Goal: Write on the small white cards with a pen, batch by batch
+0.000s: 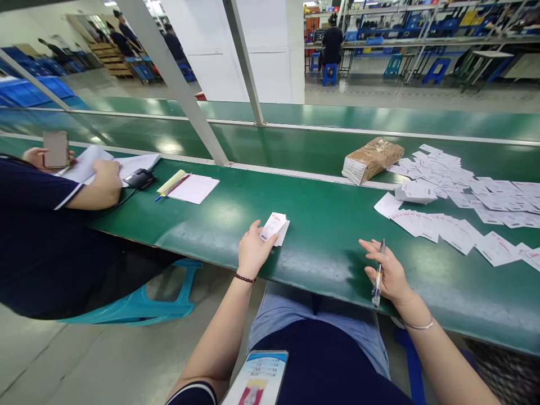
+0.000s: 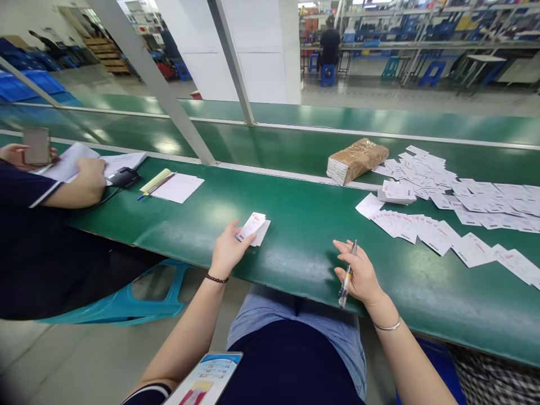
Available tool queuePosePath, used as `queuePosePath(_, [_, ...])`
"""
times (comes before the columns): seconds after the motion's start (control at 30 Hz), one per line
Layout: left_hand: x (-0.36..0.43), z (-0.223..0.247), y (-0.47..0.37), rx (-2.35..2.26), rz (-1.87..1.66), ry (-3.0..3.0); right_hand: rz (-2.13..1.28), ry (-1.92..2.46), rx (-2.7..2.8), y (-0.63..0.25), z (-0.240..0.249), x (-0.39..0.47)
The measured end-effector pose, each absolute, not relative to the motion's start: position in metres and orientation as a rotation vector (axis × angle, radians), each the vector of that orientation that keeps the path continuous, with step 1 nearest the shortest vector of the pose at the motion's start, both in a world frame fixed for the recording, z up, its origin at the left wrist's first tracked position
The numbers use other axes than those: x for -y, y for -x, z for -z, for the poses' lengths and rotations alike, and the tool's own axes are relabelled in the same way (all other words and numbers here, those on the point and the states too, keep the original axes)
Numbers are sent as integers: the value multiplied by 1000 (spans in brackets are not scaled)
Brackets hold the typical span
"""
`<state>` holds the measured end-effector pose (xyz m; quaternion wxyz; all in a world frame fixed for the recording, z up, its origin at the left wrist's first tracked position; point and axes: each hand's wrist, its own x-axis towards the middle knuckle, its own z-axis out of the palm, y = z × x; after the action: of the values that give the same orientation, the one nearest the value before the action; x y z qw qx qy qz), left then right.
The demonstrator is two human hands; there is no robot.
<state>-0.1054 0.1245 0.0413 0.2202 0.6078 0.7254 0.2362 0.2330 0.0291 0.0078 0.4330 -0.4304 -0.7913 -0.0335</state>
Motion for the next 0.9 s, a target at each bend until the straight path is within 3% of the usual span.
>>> queuePosePath(0.73, [-119, -46, 102, -2064, -830, -1747, -87, 1108, 1803, -238, 1, -25])
queuePosePath(0.9, [-93, -40, 80, -1808, -1010, -2015, -349, 1226, 1543, -212, -10, -28])
